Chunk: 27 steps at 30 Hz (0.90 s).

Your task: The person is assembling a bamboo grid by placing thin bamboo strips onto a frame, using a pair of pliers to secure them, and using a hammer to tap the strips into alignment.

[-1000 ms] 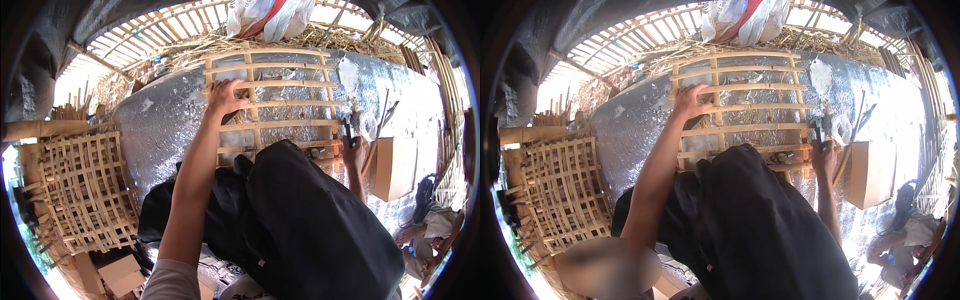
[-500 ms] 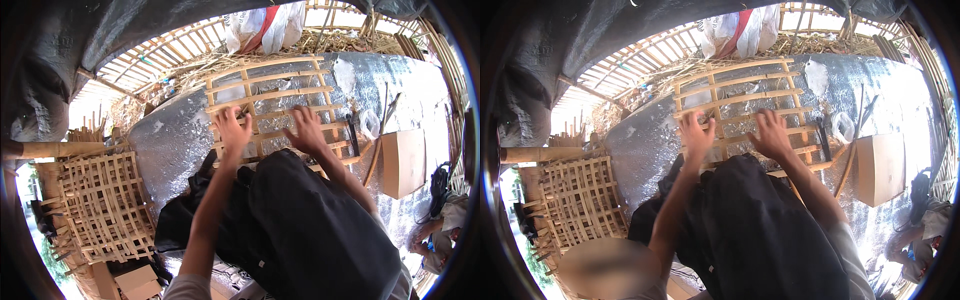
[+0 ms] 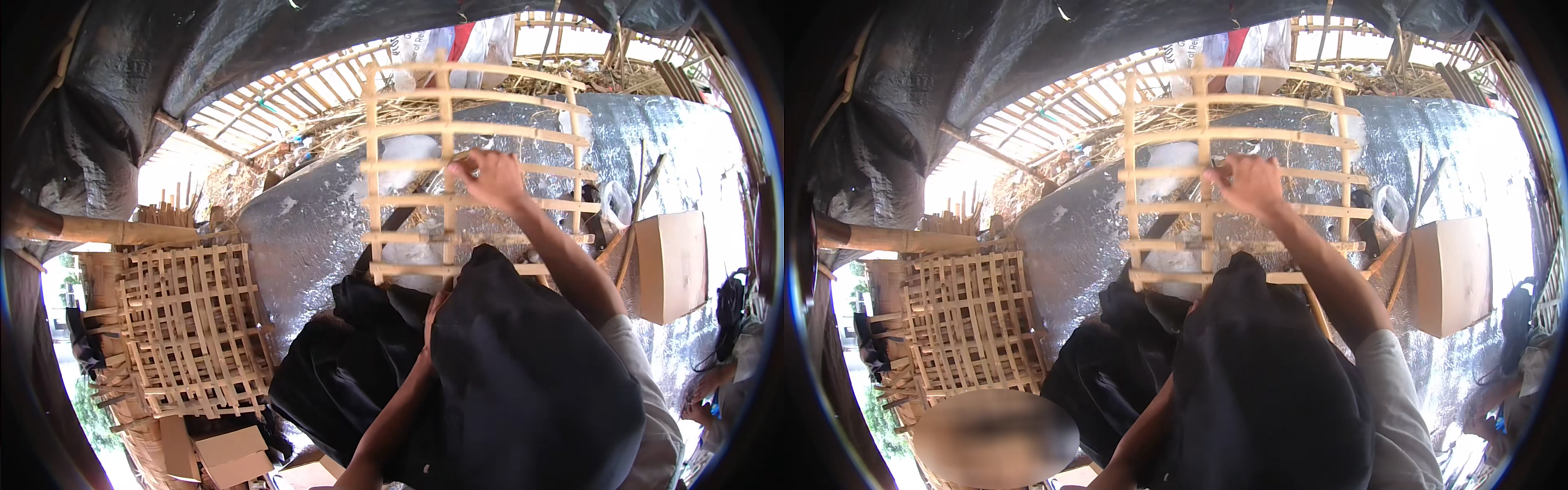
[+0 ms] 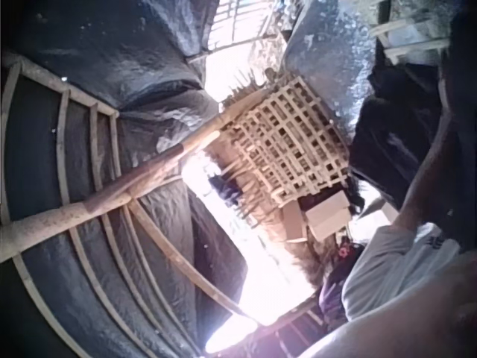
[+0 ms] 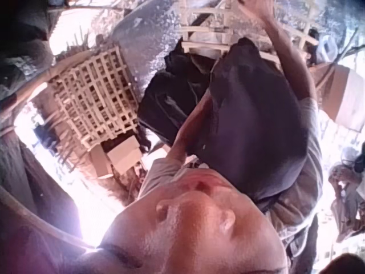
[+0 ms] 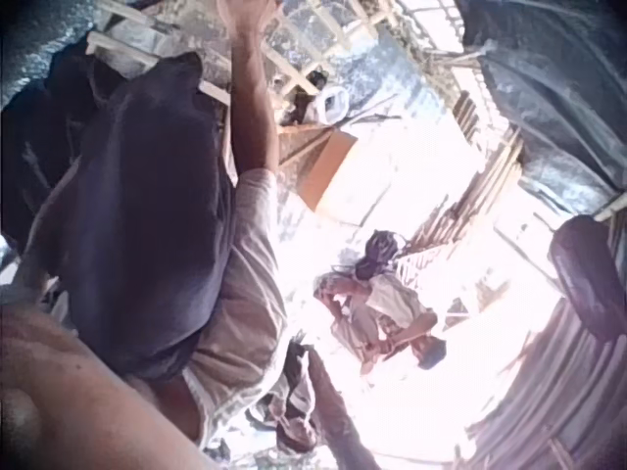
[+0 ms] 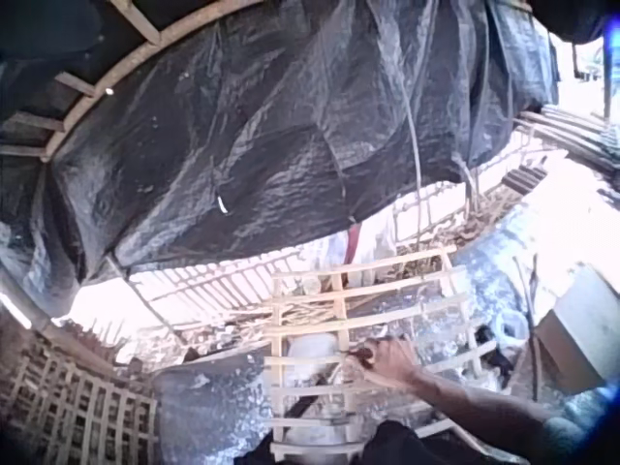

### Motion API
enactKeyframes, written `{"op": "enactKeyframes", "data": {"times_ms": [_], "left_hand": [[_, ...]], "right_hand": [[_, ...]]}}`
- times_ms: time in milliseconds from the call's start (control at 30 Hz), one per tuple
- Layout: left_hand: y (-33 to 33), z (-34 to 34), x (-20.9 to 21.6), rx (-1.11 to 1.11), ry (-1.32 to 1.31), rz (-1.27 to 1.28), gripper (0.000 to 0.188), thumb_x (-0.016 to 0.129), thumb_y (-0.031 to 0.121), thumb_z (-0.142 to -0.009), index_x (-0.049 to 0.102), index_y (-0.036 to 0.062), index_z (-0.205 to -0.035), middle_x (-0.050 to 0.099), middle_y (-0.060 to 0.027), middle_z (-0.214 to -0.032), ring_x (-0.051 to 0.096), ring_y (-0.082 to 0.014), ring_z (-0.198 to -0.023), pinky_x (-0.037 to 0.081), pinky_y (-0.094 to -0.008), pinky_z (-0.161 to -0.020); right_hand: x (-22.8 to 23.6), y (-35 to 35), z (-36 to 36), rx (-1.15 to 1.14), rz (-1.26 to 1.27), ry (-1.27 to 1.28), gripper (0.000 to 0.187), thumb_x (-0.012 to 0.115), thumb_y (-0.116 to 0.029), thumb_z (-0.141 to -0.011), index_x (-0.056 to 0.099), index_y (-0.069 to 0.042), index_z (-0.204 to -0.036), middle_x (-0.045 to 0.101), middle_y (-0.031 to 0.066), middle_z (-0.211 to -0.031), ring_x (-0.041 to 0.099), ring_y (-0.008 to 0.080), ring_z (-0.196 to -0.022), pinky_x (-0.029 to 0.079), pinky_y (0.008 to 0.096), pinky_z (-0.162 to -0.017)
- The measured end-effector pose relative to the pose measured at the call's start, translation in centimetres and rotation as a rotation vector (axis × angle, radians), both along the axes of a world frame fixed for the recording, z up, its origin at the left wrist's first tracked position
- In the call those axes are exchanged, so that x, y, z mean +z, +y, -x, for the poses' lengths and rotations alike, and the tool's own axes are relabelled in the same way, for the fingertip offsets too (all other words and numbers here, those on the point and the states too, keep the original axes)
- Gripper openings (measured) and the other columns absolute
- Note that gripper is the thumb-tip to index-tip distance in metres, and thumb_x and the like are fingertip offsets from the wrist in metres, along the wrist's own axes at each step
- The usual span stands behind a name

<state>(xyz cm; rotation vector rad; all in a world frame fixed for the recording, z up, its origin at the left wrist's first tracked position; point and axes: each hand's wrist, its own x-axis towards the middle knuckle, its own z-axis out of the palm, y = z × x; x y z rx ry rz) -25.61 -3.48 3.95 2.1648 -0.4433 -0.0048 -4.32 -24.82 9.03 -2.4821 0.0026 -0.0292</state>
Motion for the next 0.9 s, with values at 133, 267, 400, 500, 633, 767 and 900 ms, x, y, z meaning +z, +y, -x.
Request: {"op": "enactKeyframes", "data": {"times_ms": [133,267,400,500,633,767,900], "left_hand": [[-0.1,-0.4,-2.0,-0.082,0.102,0.066,0.024,0.064,0.017,-0.074,0.067,0.0047,-0.094,0.061,-0.0109,-0.091,0.055,-0.0315,-0.091,0.046,-0.0419,-0.078],[0.5,-2.0,-4.1,-0.121,0.008,0.161,0.019,0.063,0.016,-0.077,0.065,0.0033,-0.092,0.06,-0.0104,-0.085,0.054,-0.0285,-0.082,0.047,-0.0397,-0.074],[-0.2,-1.3,-6.1,0.059,0.32,0.545,0.018,0.06,0.016,-0.085,0.063,0.0015,-0.095,0.06,-0.0073,-0.084,0.056,-0.0224,-0.08,0.048,-0.0351,-0.074],[-1.5,-1.3,-4.6,0.06,0.491,0.683,0.018,0.059,0.016,-0.087,0.063,0.0009,-0.096,0.061,-0.0067,-0.086,0.056,-0.0206,-0.08,0.048,-0.0338,-0.074],[-0.6,-1.8,-2.3,0.084,0.7,0.884,0.018,0.058,0.016,-0.089,0.062,0.0001,-0.097,0.062,-0.0059,-0.087,0.056,-0.0183,-0.082,0.048,-0.0321,-0.074],[0.3,-3.0,1.2,0.106,0.806,1.122,0.019,0.057,0.017,-0.091,0.062,-0.0007,-0.098,0.063,-0.0051,-0.089,0.057,-0.016,-0.083,0.048,-0.0304,-0.074],[2.6,-4.9,6.3,0.168,0.745,1.261,0.02,0.056,0.017,-0.094,0.061,-0.0015,-0.098,0.064,-0.0043,-0.09,0.057,-0.0136,-0.084,0.048,-0.0287,-0.074]], "right_hand": [[3.2,-5.2,-0.2,-0.207,-0.041,-0.205,0.054,0.053,-0.063,-0.093,0.069,-0.012,-0.09,0.072,0.0083,-0.076,0.071,0.032,-0.076,0.054,0.0456,-0.077],[8.6,-9.1,0.6,-0.404,-0.008,-0.145,0.056,0.052,-0.065,-0.093,0.071,-0.012,-0.092,0.073,0.0106,-0.08,0.071,0.0341,-0.081,0.055,0.0433,-0.073],[12.5,-12.4,-2.3,-0.607,-0.056,-0.248,0.063,0.049,-0.067,-0.093,0.071,-0.008,-0.091,0.071,0.0169,-0.084,0.07,0.0378,-0.088,0.053,0.0461,-0.076],[14.5,-15.4,-6.1,-0.707,-0.234,-0.208,0.055,0.048,-0.056,-0.099,0.067,-0.004,-0.101,0.069,0.0174,-0.093,0.066,0.0332,-0.093,0.051,0.046,-0.079],[18.5,-9.3,-5.7,-0.693,-1.161,-0.124,0.023,0.043,-0.031,-0.105,0.055,-0.013,-0.11,0.054,0.0015,-0.089,0.052,0.0177,-0.075,0.05,0.0407,-0.069],[16.0,-7.3,-7.0,-0.528,-1.526,-0.132,0.016,0.046,-0.021,-0.102,0.054,-0.014,-0.113,0.054,0.0021,-0.095,0.053,0.0172,-0.087,0.047,0.0482,-0.08],[14.0,-6.3,-10.0,-0.453,-1.647,-0.273,0.012,0.045,-0.018,-0.102,0.053,-0.013,-0.11,0.054,0.0022,-0.093,0.052,0.0158,-0.081,0.047,0.0461,-0.076]]}}
